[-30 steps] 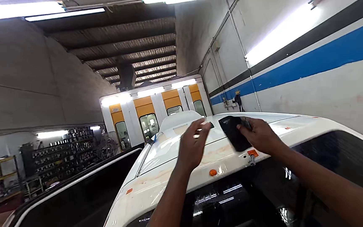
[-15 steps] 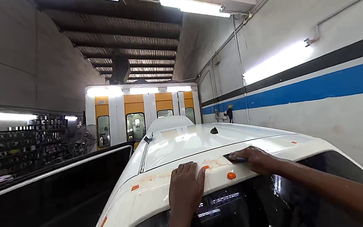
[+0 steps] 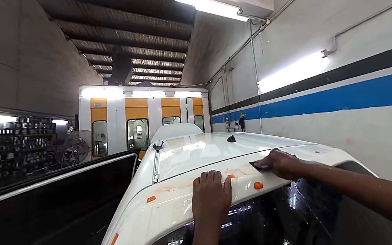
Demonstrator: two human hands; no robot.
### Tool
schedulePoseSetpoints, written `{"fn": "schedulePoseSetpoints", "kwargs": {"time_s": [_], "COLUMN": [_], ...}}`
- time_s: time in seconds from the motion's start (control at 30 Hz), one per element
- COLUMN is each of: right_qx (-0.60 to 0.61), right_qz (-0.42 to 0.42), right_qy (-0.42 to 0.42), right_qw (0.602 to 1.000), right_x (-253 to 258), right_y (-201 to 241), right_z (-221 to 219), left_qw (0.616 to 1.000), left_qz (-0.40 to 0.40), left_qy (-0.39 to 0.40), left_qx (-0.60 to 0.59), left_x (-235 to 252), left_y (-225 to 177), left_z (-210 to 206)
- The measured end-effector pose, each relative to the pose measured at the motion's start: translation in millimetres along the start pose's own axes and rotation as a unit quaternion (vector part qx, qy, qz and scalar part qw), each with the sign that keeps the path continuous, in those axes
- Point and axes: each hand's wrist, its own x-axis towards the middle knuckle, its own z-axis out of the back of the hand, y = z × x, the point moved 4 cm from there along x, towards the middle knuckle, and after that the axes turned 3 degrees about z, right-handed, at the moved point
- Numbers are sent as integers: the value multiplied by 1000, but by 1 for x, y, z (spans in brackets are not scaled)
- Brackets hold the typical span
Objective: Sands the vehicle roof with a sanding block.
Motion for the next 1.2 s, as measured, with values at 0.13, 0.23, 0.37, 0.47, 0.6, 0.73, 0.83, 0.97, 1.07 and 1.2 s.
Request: {"fn": "schedulePoseSetpoints", "kwargs": {"time_s": [0.13, 0.23, 0.37, 0.47, 0.6, 0.73, 0.83, 0.97, 1.07, 1.2], "right_qx": [-62, -25, 69, -25, 84, 13, -1, 84, -2, -10], "right_qz": [-93, 24, 35, -71, 61, -97, -50, 60, -89, -92], "right_qy": [41, -2, -40, 24, -18, 12, 27, -16, 12, 12], "right_qw": [993, 999, 996, 997, 994, 995, 998, 995, 996, 996], "right_x": [5, 3, 12, 25, 20, 34, 22, 16, 18, 24], "right_y": [-44, 23, 6, 7, 56, -7, 60, 68, -10, 46], "right_z": [-13, -7, -12, -11, -3, -12, -4, 4, -5, -2], "left_qw": [1000, 1000, 1000, 1000, 1000, 1000, 1000, 1000, 1000, 999], "left_qz": [-5, -4, -13, -3, -5, -6, 1, -11, -12, -1], "left_qy": [1, -16, -19, -7, -16, -14, -12, -19, -15, -31], "left_qx": [4, 10, 6, 10, 8, 14, 14, 4, 6, 16], "left_x": [-5, -2, -8, -7, -8, -8, -7, -8, -9, -4], "left_y": [-2, -2, -5, -3, -5, -3, -6, -4, -2, -4], "left_z": [-2, -1, -4, -2, -2, 0, -1, -1, -2, -1]}}
